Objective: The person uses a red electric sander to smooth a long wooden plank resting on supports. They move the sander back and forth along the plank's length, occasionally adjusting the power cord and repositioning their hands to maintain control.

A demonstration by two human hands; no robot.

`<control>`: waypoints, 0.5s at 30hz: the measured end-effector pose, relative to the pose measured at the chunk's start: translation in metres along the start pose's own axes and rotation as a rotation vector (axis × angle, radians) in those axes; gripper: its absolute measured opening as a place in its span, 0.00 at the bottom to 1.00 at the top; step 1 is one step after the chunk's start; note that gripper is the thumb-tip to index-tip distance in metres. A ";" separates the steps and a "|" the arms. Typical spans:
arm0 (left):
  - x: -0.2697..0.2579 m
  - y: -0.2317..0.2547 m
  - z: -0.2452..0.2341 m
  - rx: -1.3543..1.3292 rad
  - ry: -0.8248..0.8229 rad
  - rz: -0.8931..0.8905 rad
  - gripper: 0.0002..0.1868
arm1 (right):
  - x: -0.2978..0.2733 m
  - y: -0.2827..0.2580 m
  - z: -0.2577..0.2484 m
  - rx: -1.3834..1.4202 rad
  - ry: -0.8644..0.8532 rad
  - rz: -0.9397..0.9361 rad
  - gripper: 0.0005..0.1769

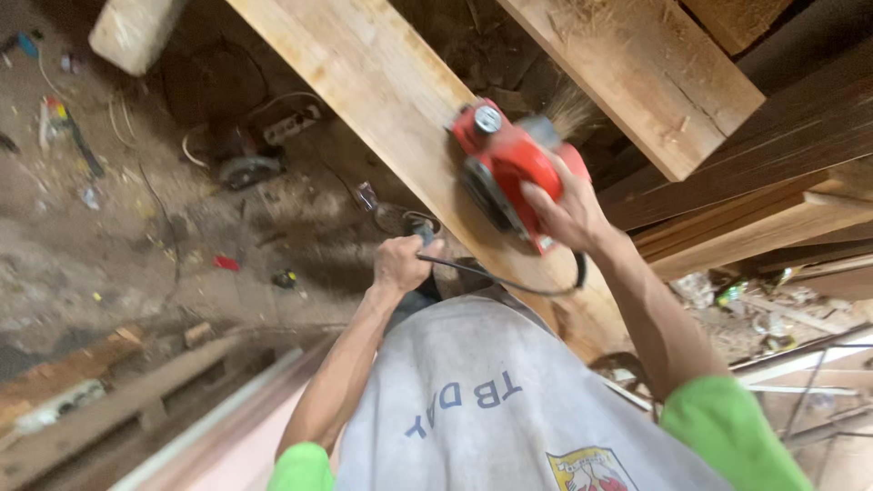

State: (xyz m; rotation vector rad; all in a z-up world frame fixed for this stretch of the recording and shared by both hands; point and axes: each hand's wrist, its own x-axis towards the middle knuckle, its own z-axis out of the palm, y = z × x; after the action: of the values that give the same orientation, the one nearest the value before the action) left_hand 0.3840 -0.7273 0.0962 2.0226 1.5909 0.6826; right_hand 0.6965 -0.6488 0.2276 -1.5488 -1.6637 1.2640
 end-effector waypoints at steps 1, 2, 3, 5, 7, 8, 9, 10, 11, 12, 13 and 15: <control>-0.009 0.020 0.011 -0.045 -0.011 0.039 0.26 | -0.030 0.008 -0.008 0.039 0.009 0.068 0.31; -0.013 0.037 0.019 -0.090 -0.018 0.083 0.26 | -0.055 0.014 -0.014 0.083 0.023 0.189 0.31; -0.020 0.051 0.024 -0.090 -0.054 0.067 0.26 | -0.077 0.019 -0.021 0.124 0.037 0.310 0.31; -0.041 0.076 0.035 -0.097 -0.129 0.033 0.28 | -0.109 0.029 -0.028 0.125 0.065 0.271 0.30; -0.054 0.088 0.039 -0.108 -0.088 0.064 0.27 | -0.116 0.037 -0.034 0.167 0.081 0.228 0.30; -0.062 0.090 0.040 -0.111 -0.074 0.073 0.27 | -0.121 0.039 -0.033 0.208 0.071 0.217 0.30; -0.066 0.087 0.041 -0.110 -0.092 0.039 0.28 | -0.119 0.041 -0.031 0.249 0.062 0.206 0.30; -0.070 0.084 0.042 -0.111 -0.110 0.001 0.30 | -0.113 0.043 -0.029 0.253 0.057 0.188 0.30; -0.073 0.078 0.042 -0.113 -0.128 -0.038 0.32 | -0.105 0.043 -0.026 0.258 0.052 0.171 0.30; -0.075 0.074 0.043 -0.077 -0.162 -0.090 0.32 | -0.096 0.042 -0.024 0.260 0.052 0.155 0.30; -0.078 0.069 0.043 -0.042 -0.196 -0.143 0.32 | -0.086 0.040 -0.021 0.266 0.042 0.140 0.28; -0.078 0.057 0.042 -0.024 -0.169 -0.195 0.32 | -0.056 0.032 -0.013 0.280 0.035 0.116 0.25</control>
State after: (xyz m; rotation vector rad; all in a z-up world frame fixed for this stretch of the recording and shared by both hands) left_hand 0.4375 -0.8178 0.0939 1.8251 1.6439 0.4437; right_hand 0.7340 -0.7021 0.2163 -1.5018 -1.3252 1.4512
